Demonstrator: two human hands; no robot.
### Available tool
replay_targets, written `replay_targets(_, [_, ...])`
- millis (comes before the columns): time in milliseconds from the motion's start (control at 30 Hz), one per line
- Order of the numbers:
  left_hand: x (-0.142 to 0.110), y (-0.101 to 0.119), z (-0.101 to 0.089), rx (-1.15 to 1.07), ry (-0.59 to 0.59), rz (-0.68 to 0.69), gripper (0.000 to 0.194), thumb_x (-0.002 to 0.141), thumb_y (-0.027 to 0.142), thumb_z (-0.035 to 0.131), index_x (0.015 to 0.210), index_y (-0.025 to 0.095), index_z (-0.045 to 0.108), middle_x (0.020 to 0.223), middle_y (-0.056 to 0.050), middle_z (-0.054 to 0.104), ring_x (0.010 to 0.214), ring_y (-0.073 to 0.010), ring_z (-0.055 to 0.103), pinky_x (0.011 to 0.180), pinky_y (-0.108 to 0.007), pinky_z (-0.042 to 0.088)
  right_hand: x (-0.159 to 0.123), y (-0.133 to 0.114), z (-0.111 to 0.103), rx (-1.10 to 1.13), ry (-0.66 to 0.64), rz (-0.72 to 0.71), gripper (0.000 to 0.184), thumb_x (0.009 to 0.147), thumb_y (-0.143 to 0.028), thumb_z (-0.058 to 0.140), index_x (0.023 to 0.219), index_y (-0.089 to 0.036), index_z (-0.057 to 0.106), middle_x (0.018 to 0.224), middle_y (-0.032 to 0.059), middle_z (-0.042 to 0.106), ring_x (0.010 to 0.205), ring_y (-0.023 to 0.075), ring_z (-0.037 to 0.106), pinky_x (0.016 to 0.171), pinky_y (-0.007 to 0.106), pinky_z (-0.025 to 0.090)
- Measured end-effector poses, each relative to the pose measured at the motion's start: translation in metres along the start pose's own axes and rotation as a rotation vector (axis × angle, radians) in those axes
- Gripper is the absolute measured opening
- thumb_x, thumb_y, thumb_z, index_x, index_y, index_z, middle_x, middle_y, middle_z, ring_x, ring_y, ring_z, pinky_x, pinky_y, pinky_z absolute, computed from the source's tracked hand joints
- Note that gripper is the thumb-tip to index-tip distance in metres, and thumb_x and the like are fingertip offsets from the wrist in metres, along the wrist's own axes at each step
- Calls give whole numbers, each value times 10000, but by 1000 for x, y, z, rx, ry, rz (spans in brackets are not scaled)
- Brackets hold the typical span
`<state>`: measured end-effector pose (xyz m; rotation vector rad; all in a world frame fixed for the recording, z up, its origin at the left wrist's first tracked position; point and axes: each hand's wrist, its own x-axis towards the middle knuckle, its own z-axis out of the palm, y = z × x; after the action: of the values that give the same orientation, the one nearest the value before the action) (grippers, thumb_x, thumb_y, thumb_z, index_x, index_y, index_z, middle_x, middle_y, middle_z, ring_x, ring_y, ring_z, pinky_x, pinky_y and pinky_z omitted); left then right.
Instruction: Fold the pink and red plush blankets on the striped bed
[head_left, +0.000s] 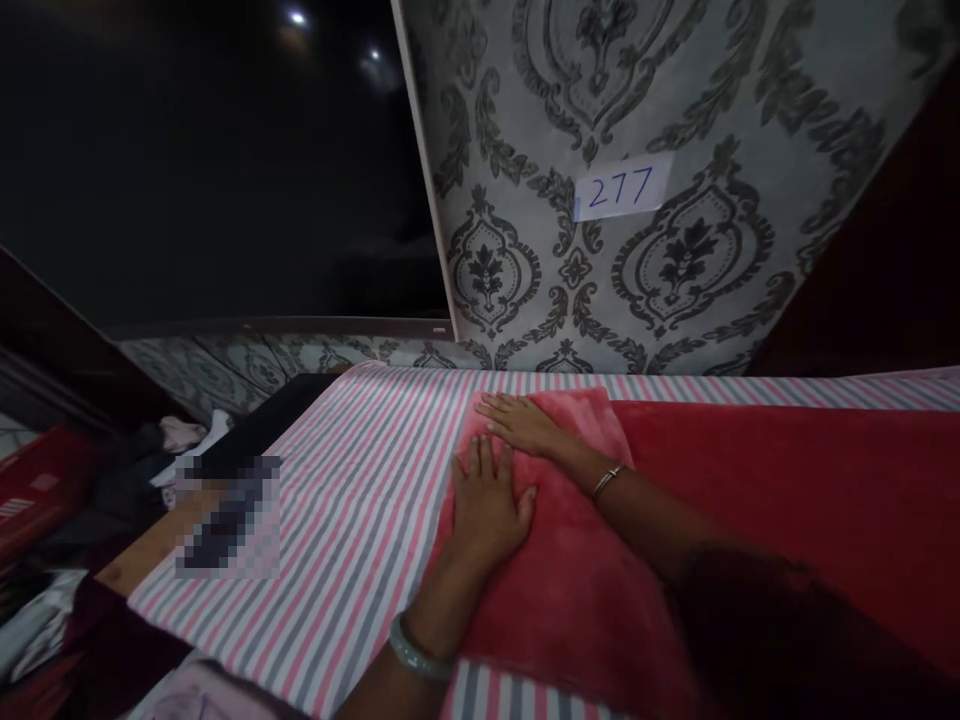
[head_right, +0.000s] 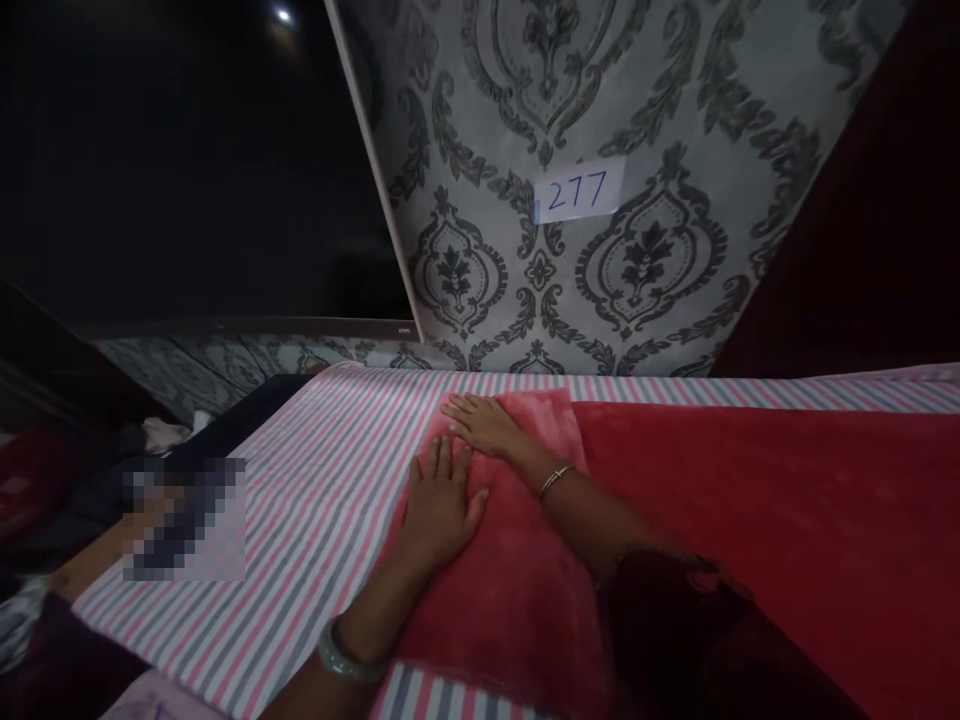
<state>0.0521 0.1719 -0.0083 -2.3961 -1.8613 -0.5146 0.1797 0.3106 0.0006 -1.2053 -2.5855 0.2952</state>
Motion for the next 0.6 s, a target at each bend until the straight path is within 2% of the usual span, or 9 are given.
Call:
replay_targets(233, [1, 2, 3, -7, -76, -19, 716, 913, 530, 455, 1502, 127, 393, 1573, -245, 312, 1478, -426, 206, 1136, -690, 178, 5, -2, 3, -6, -9, 7, 523, 1019, -455, 350, 1528, -332, 368, 1620, -6, 261, 1481, 280, 240, 1188, 492, 211])
replay_targets(333, [2, 2, -3, 17, -69, -9, 706, 919, 525, 452, 1491, 114, 407, 1568, -262, 309, 1471, -429, 224, 1128, -686, 192, 2, 2, -3, -39, -32, 42, 549, 1009, -474, 365, 1537, -324, 347, 1619, 30, 266, 1481, 295, 238, 1179, 552, 187])
replay_targets(467, [4, 3, -8, 45, -84, -11, 697, 929, 521, 440, 1482, 98, 416, 1562, -280, 305, 1464, -427, 244, 1119, -672, 214, -31, 33, -26, -102, -16, 290, 575, 972, -493, 462, 1510, -298, 407, 1581, 92, 351, 1469, 329, 257, 1169, 621, 107])
replay_targets(533, [4, 3, -11, 57, -96, -9, 690, 932, 513, 435, 1483, 99, 411, 1560, -280, 310, 1461, -424, 252, 1113, -667, 225, -58, 49, -41, -124, 0, 461, 568, 968, -487, 469, 1494, -274, 437, 1584, 109, 341, 1475, 344, 234, 1159, 642, 99])
replay_targets(600, [4, 3, -14, 61, -105, -10, 685, 931, 517, 434, 1481, 108, 412, 1564, -267, 314, 1465, -408, 253, 1125, -642, 230, -80, 54, -56, -167, 19, 606, 580, 981, -492, 427, 1507, -251, 412, 1600, 122, 300, 1485, 349, 197, 1148, 664, 102])
